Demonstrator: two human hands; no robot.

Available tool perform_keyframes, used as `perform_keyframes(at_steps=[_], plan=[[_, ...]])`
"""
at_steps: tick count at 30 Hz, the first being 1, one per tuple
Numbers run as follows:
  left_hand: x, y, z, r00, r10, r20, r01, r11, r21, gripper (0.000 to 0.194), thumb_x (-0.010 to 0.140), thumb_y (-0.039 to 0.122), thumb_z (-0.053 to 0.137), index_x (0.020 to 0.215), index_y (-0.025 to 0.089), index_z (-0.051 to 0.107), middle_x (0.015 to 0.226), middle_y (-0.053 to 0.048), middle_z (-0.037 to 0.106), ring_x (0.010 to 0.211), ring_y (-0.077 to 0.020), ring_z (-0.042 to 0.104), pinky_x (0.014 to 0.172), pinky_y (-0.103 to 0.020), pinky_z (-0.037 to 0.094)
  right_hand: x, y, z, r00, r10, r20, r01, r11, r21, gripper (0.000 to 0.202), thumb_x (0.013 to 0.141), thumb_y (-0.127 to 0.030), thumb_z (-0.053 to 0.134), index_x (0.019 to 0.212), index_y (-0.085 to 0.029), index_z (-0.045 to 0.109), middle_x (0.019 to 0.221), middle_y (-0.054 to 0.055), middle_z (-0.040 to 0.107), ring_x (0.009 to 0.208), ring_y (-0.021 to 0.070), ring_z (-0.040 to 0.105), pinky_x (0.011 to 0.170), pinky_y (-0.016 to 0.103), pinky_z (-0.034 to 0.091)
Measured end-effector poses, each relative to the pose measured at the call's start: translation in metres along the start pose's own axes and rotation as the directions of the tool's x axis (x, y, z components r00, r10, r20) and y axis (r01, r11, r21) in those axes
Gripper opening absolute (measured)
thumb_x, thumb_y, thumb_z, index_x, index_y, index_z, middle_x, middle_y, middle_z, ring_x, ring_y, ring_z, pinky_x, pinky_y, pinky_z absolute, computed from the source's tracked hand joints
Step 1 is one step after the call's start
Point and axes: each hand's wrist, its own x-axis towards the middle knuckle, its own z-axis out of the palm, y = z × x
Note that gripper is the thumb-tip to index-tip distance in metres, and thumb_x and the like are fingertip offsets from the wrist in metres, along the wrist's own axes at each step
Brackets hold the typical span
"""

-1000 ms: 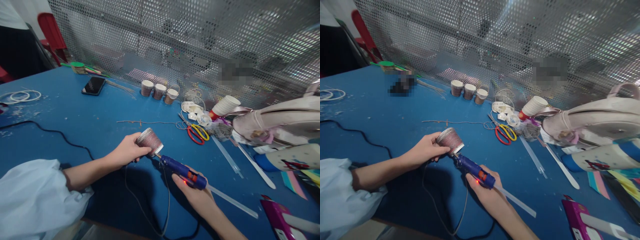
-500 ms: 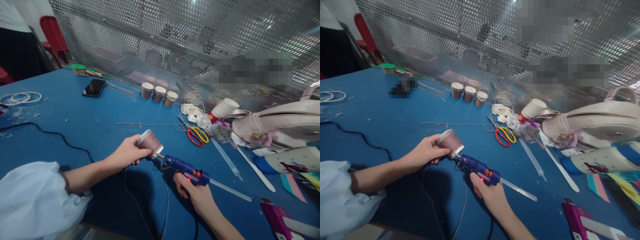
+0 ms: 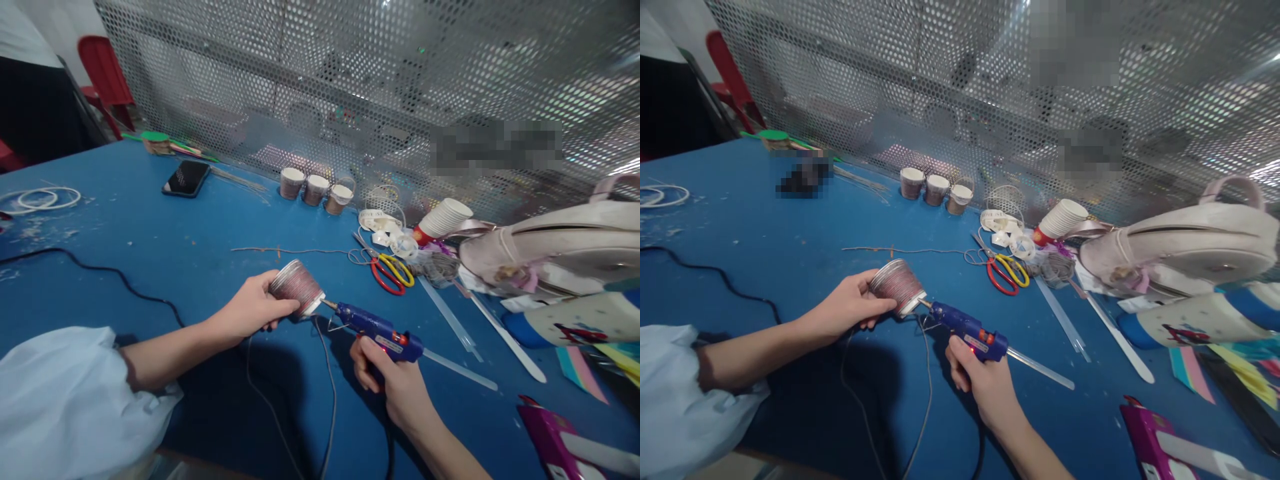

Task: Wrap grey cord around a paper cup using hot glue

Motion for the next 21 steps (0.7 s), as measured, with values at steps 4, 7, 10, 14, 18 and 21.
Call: perform_keyframes(at_steps=[4, 7, 10, 14, 18, 21], plan=[[0.0004, -0.0017, -0.0002, 1.000, 0.002, -0.001, -0.002, 1.000, -0.012, 0.023, 0.069, 0.023, 0.064, 0.089, 0.015, 0.055, 0.047, 0.008, 0.051, 0.037, -0.0058, 0.043, 0.038, -0.017, 0.033, -0.0027, -0.0007, 0.0030, 0.999, 0.010, 0.034, -0.010, 1.000, -0.017, 0.044, 0.083, -0.052, 0.055, 0.057, -0.018, 0.044, 0.041, -0.007, 0.035, 0.037, 0.0060, 0.029, 0.043, 0.024, 0.024], [0.0002, -0.0024, -0.0005, 1.000, 0.009, 0.008, -0.009, 1.000, -0.014, 0.024, 0.069, 0.023, 0.064, 0.090, 0.015, 0.056, 0.048, 0.008, 0.052, 0.037, -0.0055, 0.043, 0.038, -0.017, 0.032, -0.0023, -0.0016, 0.0038, 0.999, 0.024, 0.030, -0.024, 1.000, 0.004, 0.044, 0.083, -0.051, 0.057, 0.057, -0.018, 0.044, 0.041, -0.007, 0.036, 0.037, 0.0059, 0.029, 0.043, 0.024, 0.024], [-0.0001, -0.0025, -0.0008, 1.000, 0.013, 0.014, -0.013, 1.000, -0.028, 0.025, 0.068, 0.024, 0.065, 0.090, 0.015, 0.057, 0.049, 0.007, 0.053, 0.038, -0.0054, 0.043, 0.038, -0.017, 0.031, -0.0001, -0.0025, 0.0021, 0.999, 0.044, -0.002, -0.043, 0.998, 0.054, 0.044, 0.081, -0.051, 0.058, 0.056, -0.019, 0.043, 0.041, -0.007, 0.036, 0.036, 0.0062, 0.029, 0.042, 0.024, 0.024], [-0.0002, -0.0024, -0.0008, 1.000, 0.017, 0.019, -0.017, 0.999, -0.032, 0.027, 0.068, 0.025, 0.065, 0.092, 0.015, 0.057, 0.051, 0.007, 0.054, 0.038, -0.0055, 0.044, 0.038, -0.017, 0.032, 0.0010, -0.0032, 0.0000, 0.998, 0.057, -0.017, -0.055, 0.993, 0.107, 0.043, 0.081, -0.051, 0.059, 0.057, -0.018, 0.044, 0.041, -0.008, 0.035, 0.035, 0.0058, 0.029, 0.041, 0.023, 0.025], [-0.0006, -0.0016, -0.0006, 1.000, 0.011, 0.023, -0.010, 0.999, -0.034, 0.027, 0.068, 0.025, 0.065, 0.091, 0.015, 0.056, 0.050, 0.007, 0.053, 0.038, -0.0053, 0.043, 0.038, -0.017, 0.032, -0.0010, -0.0022, 0.0013, 0.999, 0.046, 0.029, -0.049, 0.992, 0.112, 0.044, 0.081, -0.050, 0.059, 0.057, -0.018, 0.043, 0.044, -0.008, 0.036, 0.035, 0.0046, 0.028, 0.041, 0.023, 0.026], [-0.0007, -0.0016, -0.0010, 1.000, 0.015, 0.024, -0.014, 1.000, -0.028, 0.027, 0.068, 0.025, 0.065, 0.091, 0.015, 0.056, 0.051, 0.007, 0.054, 0.038, -0.0052, 0.043, 0.039, -0.018, 0.033, -0.0007, -0.0010, 0.0024, 0.997, 0.057, 0.053, -0.062, 0.993, 0.097, 0.043, 0.082, -0.049, 0.059, 0.057, -0.018, 0.043, 0.042, -0.008, 0.035, 0.036, 0.0050, 0.027, 0.041, 0.023, 0.025]])
